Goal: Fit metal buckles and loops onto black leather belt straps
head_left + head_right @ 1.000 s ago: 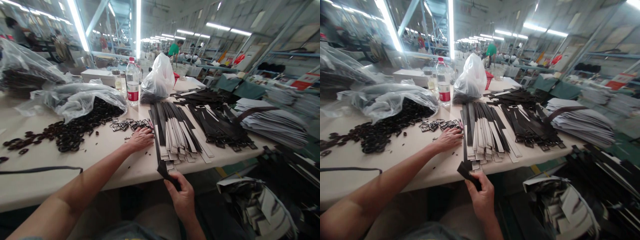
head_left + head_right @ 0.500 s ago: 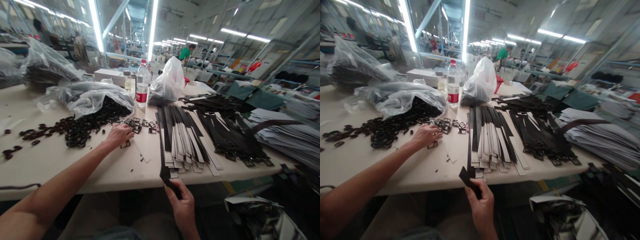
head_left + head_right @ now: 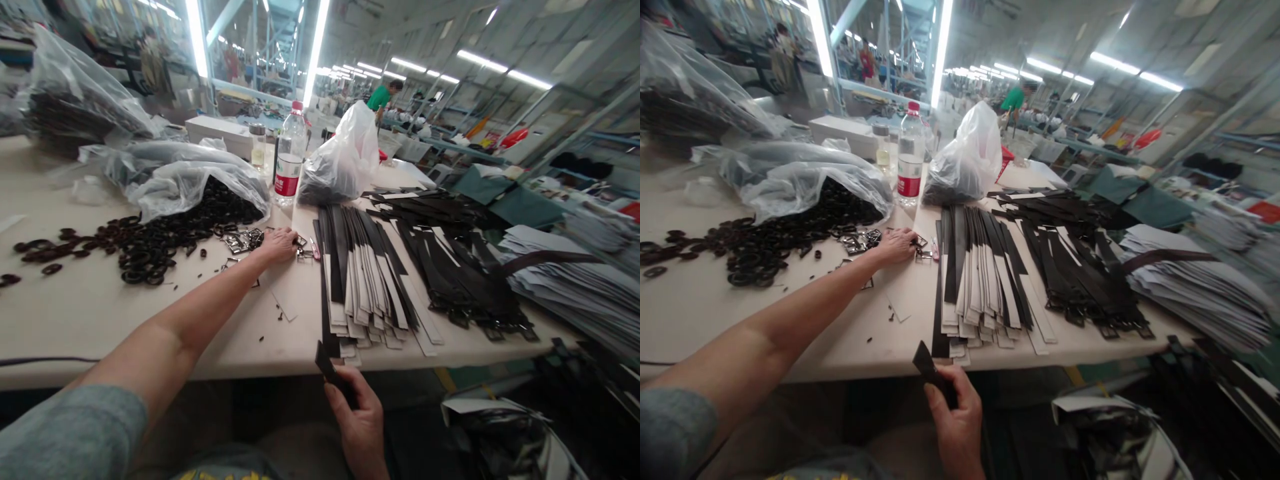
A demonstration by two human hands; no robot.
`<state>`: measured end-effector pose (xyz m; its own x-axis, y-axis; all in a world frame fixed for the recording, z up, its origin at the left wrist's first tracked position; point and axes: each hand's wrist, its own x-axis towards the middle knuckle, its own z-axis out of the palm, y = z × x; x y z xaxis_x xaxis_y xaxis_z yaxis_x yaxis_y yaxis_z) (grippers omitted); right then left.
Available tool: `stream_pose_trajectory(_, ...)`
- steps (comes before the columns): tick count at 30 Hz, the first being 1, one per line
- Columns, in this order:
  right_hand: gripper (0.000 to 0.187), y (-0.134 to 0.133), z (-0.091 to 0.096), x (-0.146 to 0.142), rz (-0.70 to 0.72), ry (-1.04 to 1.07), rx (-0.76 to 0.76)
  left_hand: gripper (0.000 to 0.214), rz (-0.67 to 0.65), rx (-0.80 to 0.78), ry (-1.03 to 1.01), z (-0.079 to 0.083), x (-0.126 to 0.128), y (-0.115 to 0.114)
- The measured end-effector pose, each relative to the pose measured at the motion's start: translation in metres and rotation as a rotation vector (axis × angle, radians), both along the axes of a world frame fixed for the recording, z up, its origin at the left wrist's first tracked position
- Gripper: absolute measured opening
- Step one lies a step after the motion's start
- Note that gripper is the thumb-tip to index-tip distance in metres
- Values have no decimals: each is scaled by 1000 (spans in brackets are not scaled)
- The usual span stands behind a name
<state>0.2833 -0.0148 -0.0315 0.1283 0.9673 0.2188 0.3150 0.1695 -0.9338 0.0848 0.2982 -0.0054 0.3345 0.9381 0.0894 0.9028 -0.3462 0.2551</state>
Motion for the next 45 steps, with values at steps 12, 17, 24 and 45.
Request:
stream_pose_trajectory(12,16,6,-5,-9,61,3,2,32,153,53,29,7,-129,-52)
stream_pose_trajectory(17,19,9,-11,-6,40,-40,-37,25,248,176,-232,15,-181,-66)
stream_pose_trajectory(24,18,15,-4,-16,31,-148,13,25,394,236,-490,27,-203,-89)
stream_pose_trajectory(45,45,76,-2,-63,24,-502,89,31,372,-12,-686,23,-205,-144)
